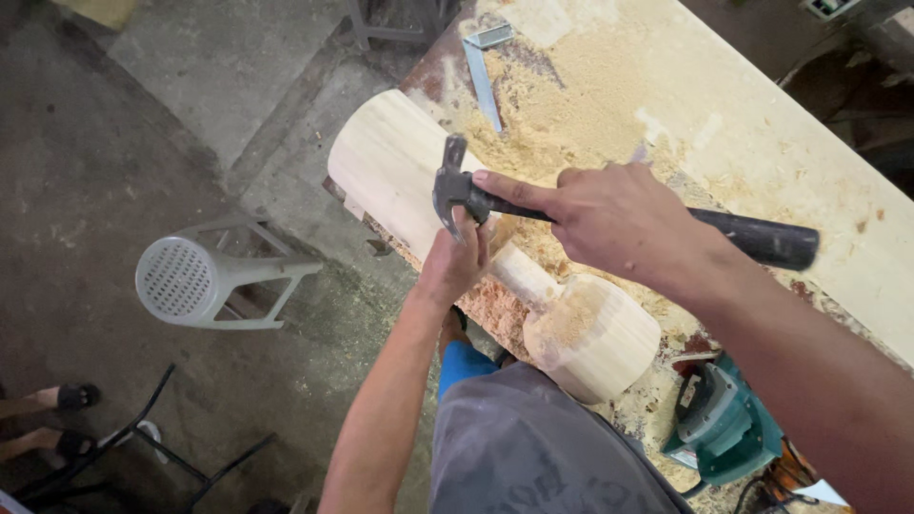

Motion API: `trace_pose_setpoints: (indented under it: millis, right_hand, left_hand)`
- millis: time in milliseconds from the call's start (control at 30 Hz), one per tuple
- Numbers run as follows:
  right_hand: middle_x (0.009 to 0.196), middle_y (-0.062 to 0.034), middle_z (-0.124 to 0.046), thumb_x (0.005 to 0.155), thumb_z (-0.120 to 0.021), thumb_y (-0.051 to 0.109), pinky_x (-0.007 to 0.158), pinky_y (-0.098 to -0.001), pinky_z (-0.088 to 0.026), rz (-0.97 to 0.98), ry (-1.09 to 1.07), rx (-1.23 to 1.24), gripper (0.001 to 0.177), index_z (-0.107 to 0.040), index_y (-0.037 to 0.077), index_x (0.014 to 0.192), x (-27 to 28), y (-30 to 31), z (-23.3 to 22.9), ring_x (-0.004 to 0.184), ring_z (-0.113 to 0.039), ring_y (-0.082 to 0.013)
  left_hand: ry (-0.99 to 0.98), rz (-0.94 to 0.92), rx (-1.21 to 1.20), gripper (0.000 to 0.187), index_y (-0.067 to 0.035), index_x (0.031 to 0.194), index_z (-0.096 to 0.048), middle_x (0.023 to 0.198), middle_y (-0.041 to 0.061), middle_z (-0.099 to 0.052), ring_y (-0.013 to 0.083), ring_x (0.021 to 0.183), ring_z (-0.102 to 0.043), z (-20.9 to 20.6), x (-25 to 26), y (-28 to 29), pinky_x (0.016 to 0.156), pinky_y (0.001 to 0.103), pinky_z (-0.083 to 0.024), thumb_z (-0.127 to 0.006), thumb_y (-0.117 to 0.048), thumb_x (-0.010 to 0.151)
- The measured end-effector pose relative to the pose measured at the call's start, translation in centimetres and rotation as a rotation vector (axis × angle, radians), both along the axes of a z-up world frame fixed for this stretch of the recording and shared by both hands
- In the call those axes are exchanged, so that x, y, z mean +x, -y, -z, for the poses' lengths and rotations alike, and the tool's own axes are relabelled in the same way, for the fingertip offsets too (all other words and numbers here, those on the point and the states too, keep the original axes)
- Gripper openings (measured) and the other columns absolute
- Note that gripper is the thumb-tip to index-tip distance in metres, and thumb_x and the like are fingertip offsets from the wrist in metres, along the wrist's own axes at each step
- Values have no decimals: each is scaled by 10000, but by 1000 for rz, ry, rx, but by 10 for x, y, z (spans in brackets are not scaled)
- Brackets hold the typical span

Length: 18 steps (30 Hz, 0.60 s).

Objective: The person uses a chisel and hammer to carve a cylindrical wooden object on a workbench. They repeatedly strike the chisel to remove wood shavings and shape the piece.

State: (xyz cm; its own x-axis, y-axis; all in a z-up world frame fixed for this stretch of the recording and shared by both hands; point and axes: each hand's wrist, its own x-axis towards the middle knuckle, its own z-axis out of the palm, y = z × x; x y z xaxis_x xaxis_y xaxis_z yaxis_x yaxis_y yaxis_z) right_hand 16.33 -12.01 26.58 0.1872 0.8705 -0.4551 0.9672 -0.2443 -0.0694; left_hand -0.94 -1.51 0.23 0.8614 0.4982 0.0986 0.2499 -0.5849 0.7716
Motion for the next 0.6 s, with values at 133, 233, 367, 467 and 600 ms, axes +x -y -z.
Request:
trace_pose_setpoints:
  millis: [133,233,367,467,600]
  right_hand:
    - [867,-68,-662,967,-461,111,587,-373,-578,181,-136,142,820,-243,635,1559,3,0,5,642,-681,-232]
    - [856,-60,-668,951,-485,141,613,-363,-581,251,-238,219,808,-243,584,1583,3,5,6,656,-676,-220]
    - [813,-75,-650,959,-435,80,590,-410,-577,90,-50,-32,839,-250,647,1549,6,5,4,630,-683,-249]
    - [817,-77,-652,938,-514,141,579,-409,-566,166,-146,344,758,-314,547,1545,5,6,9,611,-657,-274]
    - [780,-76,-661,859,-538,41,603,-418,-560,79,-131,91,932,-329,621,1557,4,14,13,642,-666,-269]
  left_hand:
    - [-70,3,43,541,155,1356,-226,685,252,-638,449,602,-648,10,-4,-7,511,522,-483,-583,-83,1025]
    - [3,42,-18,455,126,1334,-304,699,224,-658,420,588,-660,14,-7,-5,491,503,-490,-563,-69,1015]
    - [-35,46,108,550,219,1294,-277,658,243,-638,459,568,-622,9,1,-8,480,541,-461,-609,-76,969]
    - [45,10,134,526,219,1295,-310,678,264,-627,485,610,-609,9,3,-8,506,563,-447,-602,-61,960]
    - [-143,61,76,370,93,1127,-446,652,244,-636,471,620,-631,2,-1,-7,514,550,-479,-640,-147,924]
